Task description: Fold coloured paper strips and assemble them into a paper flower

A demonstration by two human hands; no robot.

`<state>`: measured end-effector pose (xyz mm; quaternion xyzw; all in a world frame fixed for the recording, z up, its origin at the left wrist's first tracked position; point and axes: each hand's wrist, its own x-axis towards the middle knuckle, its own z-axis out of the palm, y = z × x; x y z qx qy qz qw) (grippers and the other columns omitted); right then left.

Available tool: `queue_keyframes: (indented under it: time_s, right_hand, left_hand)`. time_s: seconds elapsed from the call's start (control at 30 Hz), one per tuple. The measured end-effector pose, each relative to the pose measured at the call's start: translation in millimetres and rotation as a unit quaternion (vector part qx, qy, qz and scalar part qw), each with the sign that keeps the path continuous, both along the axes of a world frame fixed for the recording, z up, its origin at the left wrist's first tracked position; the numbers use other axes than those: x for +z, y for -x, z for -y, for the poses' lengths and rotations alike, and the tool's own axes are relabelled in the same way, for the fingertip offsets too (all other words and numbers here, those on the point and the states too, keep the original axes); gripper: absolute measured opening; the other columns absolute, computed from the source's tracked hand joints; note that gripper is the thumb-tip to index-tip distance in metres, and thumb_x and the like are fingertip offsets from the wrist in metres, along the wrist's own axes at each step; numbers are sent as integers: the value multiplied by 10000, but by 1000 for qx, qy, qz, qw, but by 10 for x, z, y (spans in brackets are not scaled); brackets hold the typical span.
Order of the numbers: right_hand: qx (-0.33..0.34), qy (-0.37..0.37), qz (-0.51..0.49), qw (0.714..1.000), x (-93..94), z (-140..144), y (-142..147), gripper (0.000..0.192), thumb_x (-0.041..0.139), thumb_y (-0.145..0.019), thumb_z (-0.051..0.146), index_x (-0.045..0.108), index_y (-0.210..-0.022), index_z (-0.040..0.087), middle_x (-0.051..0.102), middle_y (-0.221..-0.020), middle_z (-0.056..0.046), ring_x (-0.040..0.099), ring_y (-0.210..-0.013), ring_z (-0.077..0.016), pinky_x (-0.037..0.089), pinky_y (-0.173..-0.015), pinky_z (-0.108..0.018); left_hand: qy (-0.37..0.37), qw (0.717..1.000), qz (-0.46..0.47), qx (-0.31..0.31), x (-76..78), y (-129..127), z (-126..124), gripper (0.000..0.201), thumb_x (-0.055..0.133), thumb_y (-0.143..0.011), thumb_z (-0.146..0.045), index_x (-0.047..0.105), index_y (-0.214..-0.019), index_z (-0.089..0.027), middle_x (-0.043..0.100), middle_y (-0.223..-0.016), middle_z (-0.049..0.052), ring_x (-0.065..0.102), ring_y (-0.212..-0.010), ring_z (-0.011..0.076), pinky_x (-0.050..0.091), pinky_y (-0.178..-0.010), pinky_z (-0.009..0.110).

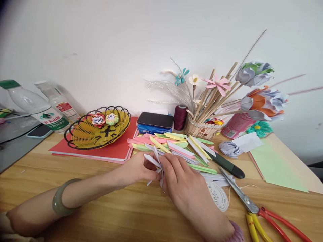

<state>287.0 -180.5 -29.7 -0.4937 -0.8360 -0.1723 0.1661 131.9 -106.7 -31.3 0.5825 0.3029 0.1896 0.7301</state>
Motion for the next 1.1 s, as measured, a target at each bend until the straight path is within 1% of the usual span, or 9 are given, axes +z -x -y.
queue_keyframes:
  time_s: [0.13,0.3,0.37,0.47,0.57,0.73,0.8,0.97,1.1]
  right_hand:
    - [-16,23,-33,999,51,17,8,353,400,-798,150,437,-1146,105,565,-1072,-150,599,-853,-221,533,-608,-330]
    - [-1,39,-63,997,150,9,3,309,461,-717,162,511,-1023,165,586,-1051,-108,537,-1002,-250,501,-739,-382]
    - [14,42,-79,996,171,18,-7,274,471,-702,148,531,-968,170,603,-1032,-97,537,-1002,-243,488,-765,-379]
    - [28,50,-100,993,171,39,-29,230,460,-707,128,541,-916,173,634,-937,-80,586,-883,-211,496,-704,-336]
    - [30,39,-105,993,137,53,-55,227,450,-731,123,532,-940,161,650,-882,-76,611,-761,-181,493,-625,-293]
    - [20,36,-101,994,94,56,-78,154,457,-756,127,535,-881,173,642,-706,-29,589,-568,-155,443,-487,-263]
    - [15,61,-106,992,105,53,-68,163,456,-762,146,535,-902,173,639,-721,-31,592,-592,-162,450,-505,-272]
    - [2,81,-90,993,127,20,0,235,453,-778,174,538,-993,128,621,-896,-110,574,-835,-243,476,-684,-377]
    - [-6,69,-62,996,66,-12,36,229,410,-800,147,530,-993,117,593,-894,-116,539,-834,-255,456,-714,-421]
  left_hand:
    - [7,1000,5,-13,22,9,-8,180,608,-572,-69,618,-740,-132,602,-693,-15,540,-684,122,407,-660,230]
    - [34,999,1,-31,27,7,1,165,629,-570,-84,645,-728,-129,637,-707,-3,566,-712,136,418,-716,249]
    - [44,998,14,-37,25,4,8,190,635,-568,-81,652,-750,-134,649,-727,-1,575,-728,136,422,-736,256]
    - [64,997,21,-38,35,1,10,223,644,-564,-89,655,-782,-136,656,-737,9,580,-721,137,440,-724,269]
    - [76,996,8,-39,62,6,-8,192,650,-562,-109,653,-754,-122,644,-687,16,571,-640,125,455,-661,268]
    - [75,996,-28,-48,105,34,-55,162,672,-575,-153,652,-732,-120,636,-672,12,572,-586,103,451,-608,237]
    - [83,995,-35,-53,97,41,-63,162,678,-575,-152,644,-730,-119,633,-673,10,573,-588,103,451,-612,238]
    - [83,996,-4,-35,11,32,-57,184,696,-566,-147,635,-737,-117,625,-683,8,558,-634,103,441,-657,246]
    - [78,997,4,-27,-18,25,-52,189,701,-573,-181,634,-736,-111,608,-652,7,543,-614,106,430,-646,256]
